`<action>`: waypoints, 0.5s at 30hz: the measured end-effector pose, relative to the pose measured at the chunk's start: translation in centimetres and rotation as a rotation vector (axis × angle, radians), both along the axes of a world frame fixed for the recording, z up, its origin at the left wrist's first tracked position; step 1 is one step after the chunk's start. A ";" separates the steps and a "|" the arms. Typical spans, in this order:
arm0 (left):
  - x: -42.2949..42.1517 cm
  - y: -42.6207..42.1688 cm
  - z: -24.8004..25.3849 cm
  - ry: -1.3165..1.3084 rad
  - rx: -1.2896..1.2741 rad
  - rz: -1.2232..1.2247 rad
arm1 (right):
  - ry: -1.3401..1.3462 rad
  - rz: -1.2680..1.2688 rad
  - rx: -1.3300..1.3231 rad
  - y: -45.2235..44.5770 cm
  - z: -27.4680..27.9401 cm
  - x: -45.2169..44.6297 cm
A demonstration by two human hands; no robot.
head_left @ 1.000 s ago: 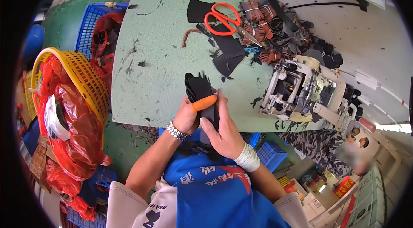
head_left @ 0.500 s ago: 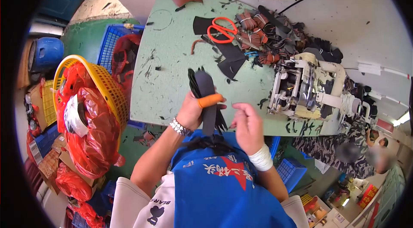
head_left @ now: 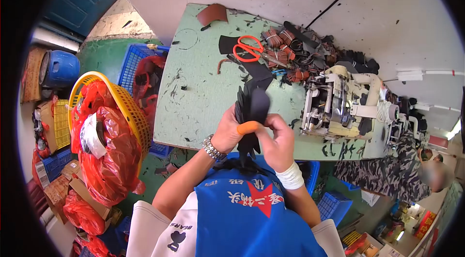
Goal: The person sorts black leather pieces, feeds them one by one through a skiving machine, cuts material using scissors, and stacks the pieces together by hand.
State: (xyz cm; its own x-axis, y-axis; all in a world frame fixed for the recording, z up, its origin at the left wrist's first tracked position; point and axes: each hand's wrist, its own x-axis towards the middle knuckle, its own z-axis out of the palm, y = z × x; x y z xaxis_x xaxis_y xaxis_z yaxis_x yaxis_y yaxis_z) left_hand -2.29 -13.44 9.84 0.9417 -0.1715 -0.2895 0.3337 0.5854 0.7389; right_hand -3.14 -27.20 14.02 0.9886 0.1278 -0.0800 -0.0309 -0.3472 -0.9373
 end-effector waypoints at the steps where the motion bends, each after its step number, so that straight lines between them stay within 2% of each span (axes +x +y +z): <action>1: 0.0 0.2 0.0 -0.006 0.005 0.006 | -0.006 0.006 0.005 -0.1 0.4 0.1; 5: 0.4 1.6 -0.8 0.139 -0.582 -0.220 | 0.500 -0.062 0.772 -1.4 3.1 0.7; 6: 0.1 1.6 -0.9 0.135 -0.581 -0.225 | 0.512 0.013 0.624 -2.3 2.0 0.3; 7: -0.5 1.5 -0.9 0.172 -0.551 -0.193 | 0.523 0.086 0.476 -3.1 0.8 -0.3; 8: -1.2 1.3 -1.0 0.211 -0.522 -0.163 | 0.518 0.080 0.478 -2.2 1.1 -0.9; 11: -1.8 1.1 -1.0 0.289 -0.463 -0.125 | 0.398 -0.070 0.335 0.2 1.7 -2.0; 15: -0.6 2.8 -0.6 -0.334 0.105 -0.340 | 0.862 0.165 0.932 -0.5 1.6 -2.0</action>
State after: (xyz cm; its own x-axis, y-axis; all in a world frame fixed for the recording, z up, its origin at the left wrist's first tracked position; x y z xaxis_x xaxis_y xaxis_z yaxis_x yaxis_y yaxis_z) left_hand -2.89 -10.62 9.22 0.8816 -0.4718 -0.0133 0.2278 0.4008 0.8874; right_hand -5.10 -27.67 15.61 0.6294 0.5965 -0.4981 -0.7662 0.3697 -0.5255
